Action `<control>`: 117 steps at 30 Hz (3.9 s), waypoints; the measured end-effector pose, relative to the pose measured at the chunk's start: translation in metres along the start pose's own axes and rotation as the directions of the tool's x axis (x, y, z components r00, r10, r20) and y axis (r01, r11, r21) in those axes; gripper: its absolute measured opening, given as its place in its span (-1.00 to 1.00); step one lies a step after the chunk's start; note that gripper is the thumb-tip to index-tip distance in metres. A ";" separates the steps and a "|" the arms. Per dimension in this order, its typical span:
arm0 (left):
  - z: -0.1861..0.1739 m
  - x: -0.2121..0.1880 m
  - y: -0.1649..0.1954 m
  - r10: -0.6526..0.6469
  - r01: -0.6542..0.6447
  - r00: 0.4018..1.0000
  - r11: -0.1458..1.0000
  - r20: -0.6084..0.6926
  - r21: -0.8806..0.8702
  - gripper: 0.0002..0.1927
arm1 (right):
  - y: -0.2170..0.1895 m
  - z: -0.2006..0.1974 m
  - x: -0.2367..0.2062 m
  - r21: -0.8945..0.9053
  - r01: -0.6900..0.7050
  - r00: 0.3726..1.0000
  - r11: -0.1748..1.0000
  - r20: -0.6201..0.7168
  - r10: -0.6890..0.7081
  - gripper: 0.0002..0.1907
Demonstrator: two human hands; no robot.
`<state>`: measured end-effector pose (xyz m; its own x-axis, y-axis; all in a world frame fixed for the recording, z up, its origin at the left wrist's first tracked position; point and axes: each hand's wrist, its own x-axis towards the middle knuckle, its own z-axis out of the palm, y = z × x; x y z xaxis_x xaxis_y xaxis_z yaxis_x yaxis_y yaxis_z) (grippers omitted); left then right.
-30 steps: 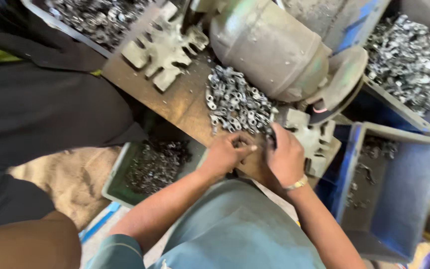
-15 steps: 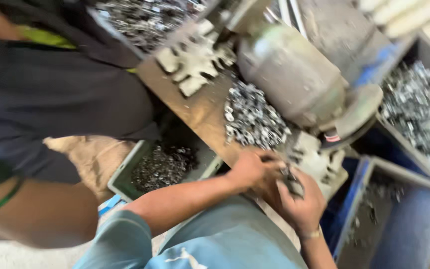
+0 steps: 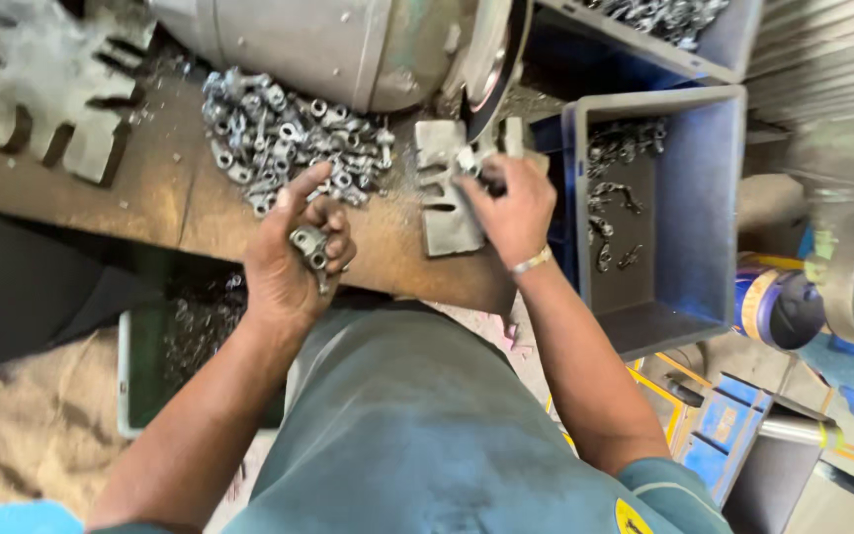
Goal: The person repeatedly picks small metal parts from a pile on the workbench, presses them against a rotating grinding wheel to smooth edges, and places the finished parts into a nearby bin. A second person works alongside at a similar station.
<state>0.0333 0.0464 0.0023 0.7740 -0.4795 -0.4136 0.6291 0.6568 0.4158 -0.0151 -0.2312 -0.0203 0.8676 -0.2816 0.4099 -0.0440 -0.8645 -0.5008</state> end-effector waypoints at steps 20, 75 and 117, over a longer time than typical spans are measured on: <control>-0.005 -0.009 -0.052 -0.019 0.115 0.991 0.625 -0.132 0.772 -0.64 | -0.043 -0.017 -0.017 -0.066 0.234 0.959 0.970 0.182 -0.219 -0.68; -0.035 -0.010 -0.006 0.444 -0.383 0.876 0.400 0.190 0.833 -0.68 | -0.110 0.021 -0.011 0.323 0.477 0.823 0.817 0.160 -0.544 -0.63; -0.035 -0.038 -0.005 0.097 0.197 0.933 0.669 -0.346 0.717 -0.75 | -0.003 0.008 -0.006 -0.037 0.111 0.990 0.993 -0.083 -0.114 -0.61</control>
<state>-0.0017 0.0817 -0.0127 0.7580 -0.1822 -0.6263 0.6249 -0.0725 0.7774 -0.0158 -0.2237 -0.0274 0.8226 -0.2151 0.5263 0.0345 -0.9051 -0.4239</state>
